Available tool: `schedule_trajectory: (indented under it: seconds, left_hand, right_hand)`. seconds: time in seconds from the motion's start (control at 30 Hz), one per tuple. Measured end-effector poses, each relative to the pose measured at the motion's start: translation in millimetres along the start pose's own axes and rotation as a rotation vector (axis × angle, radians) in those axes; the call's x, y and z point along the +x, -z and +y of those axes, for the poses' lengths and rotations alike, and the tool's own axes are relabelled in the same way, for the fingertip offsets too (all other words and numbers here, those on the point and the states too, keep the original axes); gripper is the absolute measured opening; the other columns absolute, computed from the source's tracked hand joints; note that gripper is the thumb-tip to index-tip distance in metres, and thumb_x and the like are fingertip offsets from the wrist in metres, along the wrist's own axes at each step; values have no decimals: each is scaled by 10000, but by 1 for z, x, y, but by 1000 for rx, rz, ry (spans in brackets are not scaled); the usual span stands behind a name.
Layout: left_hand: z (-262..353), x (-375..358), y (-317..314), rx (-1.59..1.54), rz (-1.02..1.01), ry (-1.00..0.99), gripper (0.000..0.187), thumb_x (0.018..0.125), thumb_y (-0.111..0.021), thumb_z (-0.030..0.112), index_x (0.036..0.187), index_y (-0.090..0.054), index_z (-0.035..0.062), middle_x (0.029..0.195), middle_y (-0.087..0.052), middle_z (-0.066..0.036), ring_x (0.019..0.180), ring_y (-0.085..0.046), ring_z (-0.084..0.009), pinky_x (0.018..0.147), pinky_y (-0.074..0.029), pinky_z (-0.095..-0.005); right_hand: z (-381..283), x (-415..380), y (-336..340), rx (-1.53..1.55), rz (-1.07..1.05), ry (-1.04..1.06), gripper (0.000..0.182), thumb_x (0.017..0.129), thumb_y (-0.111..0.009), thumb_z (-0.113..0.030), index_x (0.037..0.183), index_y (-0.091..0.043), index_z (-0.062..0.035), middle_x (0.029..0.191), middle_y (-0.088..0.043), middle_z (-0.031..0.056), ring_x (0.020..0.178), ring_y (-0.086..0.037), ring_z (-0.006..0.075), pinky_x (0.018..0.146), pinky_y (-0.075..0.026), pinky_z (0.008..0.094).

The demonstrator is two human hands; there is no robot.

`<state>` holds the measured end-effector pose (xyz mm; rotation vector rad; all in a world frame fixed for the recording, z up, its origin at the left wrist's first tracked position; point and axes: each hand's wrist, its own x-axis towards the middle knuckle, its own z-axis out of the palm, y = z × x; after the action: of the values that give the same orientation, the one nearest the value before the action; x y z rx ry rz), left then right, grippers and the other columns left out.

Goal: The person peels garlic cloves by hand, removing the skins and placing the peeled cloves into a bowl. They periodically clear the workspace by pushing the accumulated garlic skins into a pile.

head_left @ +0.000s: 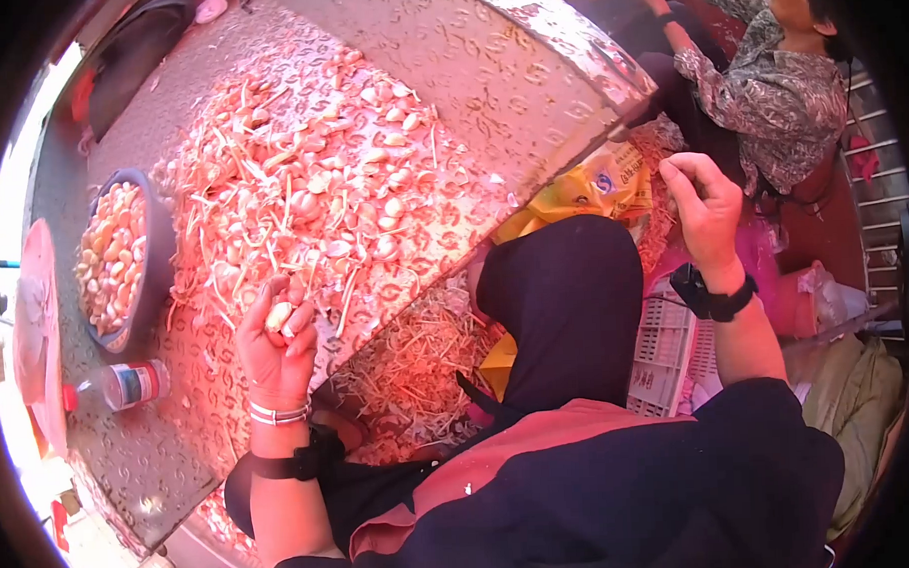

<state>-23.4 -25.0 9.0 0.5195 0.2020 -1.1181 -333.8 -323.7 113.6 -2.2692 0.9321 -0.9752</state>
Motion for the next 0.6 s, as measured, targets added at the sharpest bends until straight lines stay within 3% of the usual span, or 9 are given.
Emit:
schedule_trajectory:
  seconds: [0.07,0.13,0.2,0.27,0.33,0.4,0.47,0.5,0.6]
  left_hand:
    - [3,-2,-4,-28,-32,-10,186,916,-465,153,1014,-500,-2,763,-431,-74,560,-406,-118,375,-317,-180]
    - [5,-1,0,-4,-46,-19,189,908,-474,146,1016,-507,-6,791,-457,-81,594,-435,-136,403,-345,-178]
    - [6,-4,-6,8,34,-55,214,899,-481,140,1046,-499,-15,839,-483,-103,659,-487,-179,434,-390,-183]
    - [11,-7,-2,6,-37,-57,213,894,-488,145,1033,-517,-14,905,-526,-119,745,-513,-205,457,-405,-193]
    - [11,-13,-15,38,72,-131,226,885,-501,143,1044,-523,-15,918,-534,-121,758,-515,-205,476,-411,-196]
    - [17,-15,-9,-2,36,-149,231,883,-506,127,1066,-516,-13,926,-540,-125,720,-515,-186,490,-407,-190]
    - [23,-15,6,-33,-63,-114,233,887,-503,110,1086,-504,-12,925,-531,-120,694,-507,-157,483,-395,-180]
    - [23,-18,3,-51,-60,-101,212,894,-498,102,1073,-494,-14,911,-516,-117,657,-467,-122,455,-367,-169]
    - [21,-21,3,-78,-118,-76,180,901,-492,107,1033,-497,-15,886,-492,-112,616,-419,-110,427,-336,-159]
  right_hand:
    - [-88,14,-13,114,-148,391,94,767,-644,12,859,-639,-4,712,-617,18,630,-550,61,576,-438,202]
    - [-150,32,-30,165,-157,589,130,738,-658,40,860,-636,0,704,-610,22,615,-548,65,572,-433,195]
    - [-189,60,-56,269,-170,664,122,824,-565,21,932,-622,12,837,-630,57,637,-553,81,573,-417,196]
    - [-221,95,-64,-640,56,1244,163,809,-548,12,918,-652,-49,829,-657,37,634,-594,80,577,-447,210]
    - [-240,106,-123,549,-106,702,95,809,-552,-19,845,-625,29,666,-601,21,563,-476,48,494,-378,190]
    - [-201,126,-165,-73,-133,1029,141,774,-571,-42,867,-666,-88,792,-663,43,651,-629,126,606,-476,243]
    - [-148,112,-213,12,-450,593,115,746,-598,-81,842,-662,-74,765,-650,94,698,-639,212,656,-498,308]
    - [-112,102,-232,-62,-581,556,202,739,-513,-98,835,-688,-125,802,-649,160,781,-628,311,745,-496,400]
    - [-48,55,-247,-414,-806,444,236,711,-569,-71,922,-666,-109,881,-616,147,877,-599,324,772,-484,398]
